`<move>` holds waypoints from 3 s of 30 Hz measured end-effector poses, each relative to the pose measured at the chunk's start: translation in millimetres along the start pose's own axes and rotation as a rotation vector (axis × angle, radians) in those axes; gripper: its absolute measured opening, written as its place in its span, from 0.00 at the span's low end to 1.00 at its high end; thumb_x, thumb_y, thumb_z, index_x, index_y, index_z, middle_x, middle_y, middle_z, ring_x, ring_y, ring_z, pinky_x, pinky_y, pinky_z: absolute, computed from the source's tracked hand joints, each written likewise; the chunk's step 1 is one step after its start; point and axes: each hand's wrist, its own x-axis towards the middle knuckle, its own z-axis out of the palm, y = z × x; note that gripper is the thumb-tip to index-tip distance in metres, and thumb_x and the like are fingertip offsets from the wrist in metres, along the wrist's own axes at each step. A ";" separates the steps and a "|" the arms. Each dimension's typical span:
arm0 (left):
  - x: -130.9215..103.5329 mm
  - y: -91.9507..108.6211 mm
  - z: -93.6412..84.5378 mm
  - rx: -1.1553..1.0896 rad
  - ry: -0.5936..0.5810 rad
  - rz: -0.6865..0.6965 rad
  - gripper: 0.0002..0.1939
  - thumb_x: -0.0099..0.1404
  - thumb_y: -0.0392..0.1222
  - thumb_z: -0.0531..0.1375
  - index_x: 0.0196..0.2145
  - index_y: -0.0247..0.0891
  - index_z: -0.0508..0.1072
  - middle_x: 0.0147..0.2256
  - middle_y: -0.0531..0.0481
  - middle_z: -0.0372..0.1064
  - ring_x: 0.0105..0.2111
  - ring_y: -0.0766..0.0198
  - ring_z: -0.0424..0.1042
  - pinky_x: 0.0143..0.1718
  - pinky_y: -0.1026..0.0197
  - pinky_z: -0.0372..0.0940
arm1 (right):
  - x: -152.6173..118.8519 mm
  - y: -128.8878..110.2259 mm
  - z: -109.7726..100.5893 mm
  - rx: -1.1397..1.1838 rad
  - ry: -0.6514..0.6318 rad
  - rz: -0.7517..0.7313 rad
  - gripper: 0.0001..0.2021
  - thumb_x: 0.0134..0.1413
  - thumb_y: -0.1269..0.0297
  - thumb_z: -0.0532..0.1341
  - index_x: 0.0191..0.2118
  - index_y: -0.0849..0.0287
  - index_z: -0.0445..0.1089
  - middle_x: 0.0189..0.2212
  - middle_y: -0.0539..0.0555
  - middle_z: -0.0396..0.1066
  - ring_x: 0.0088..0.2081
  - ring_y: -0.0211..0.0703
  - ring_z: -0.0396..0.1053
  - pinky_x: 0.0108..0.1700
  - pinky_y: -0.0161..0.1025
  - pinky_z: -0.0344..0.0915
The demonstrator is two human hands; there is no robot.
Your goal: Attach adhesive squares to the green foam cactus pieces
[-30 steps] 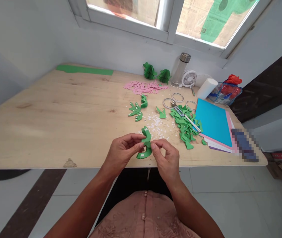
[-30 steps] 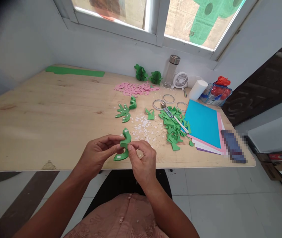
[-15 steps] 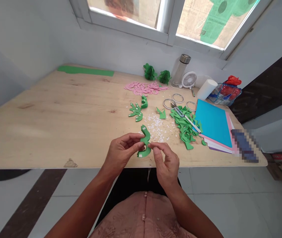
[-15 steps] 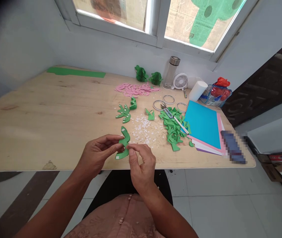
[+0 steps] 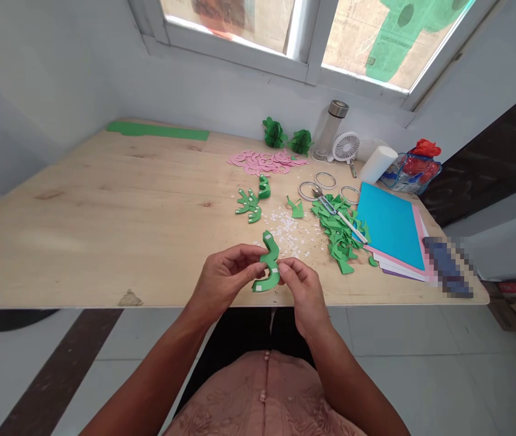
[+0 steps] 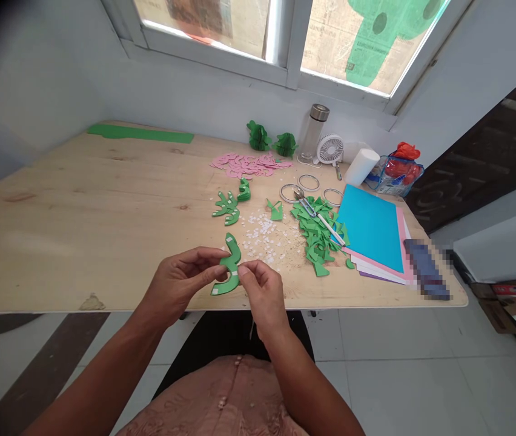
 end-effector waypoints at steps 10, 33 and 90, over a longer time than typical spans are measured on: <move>-1.4 -1.3 -0.3 -0.003 -0.031 -0.002 0.13 0.49 0.41 0.70 0.34 0.36 0.78 0.26 0.50 0.74 0.26 0.64 0.72 0.32 0.62 0.69 | 0.5 -0.4 3.2 0.081 0.004 0.060 0.09 0.44 0.59 0.65 0.26 0.59 0.68 0.23 0.48 0.67 0.27 0.37 0.63 0.31 0.34 0.61; -5.8 -3.3 6.7 0.110 0.120 0.085 0.06 0.52 0.40 0.66 0.27 0.36 0.75 0.25 0.52 0.73 0.25 0.65 0.71 0.29 0.64 0.66 | -10.6 10.3 1.9 -0.283 -0.023 -0.135 0.08 0.51 0.60 0.59 0.30 0.59 0.69 0.24 0.49 0.68 0.28 0.38 0.62 0.34 0.36 0.60; -61.5 -8.1 27.4 -0.197 0.084 -0.002 0.27 0.47 0.44 0.69 0.44 0.34 0.70 0.29 0.51 0.72 0.28 0.63 0.72 0.30 0.62 0.66 | -61.8 24.3 -6.1 -0.188 0.060 -0.227 0.09 0.49 0.60 0.59 0.26 0.60 0.67 0.21 0.47 0.66 0.24 0.35 0.61 0.29 0.33 0.59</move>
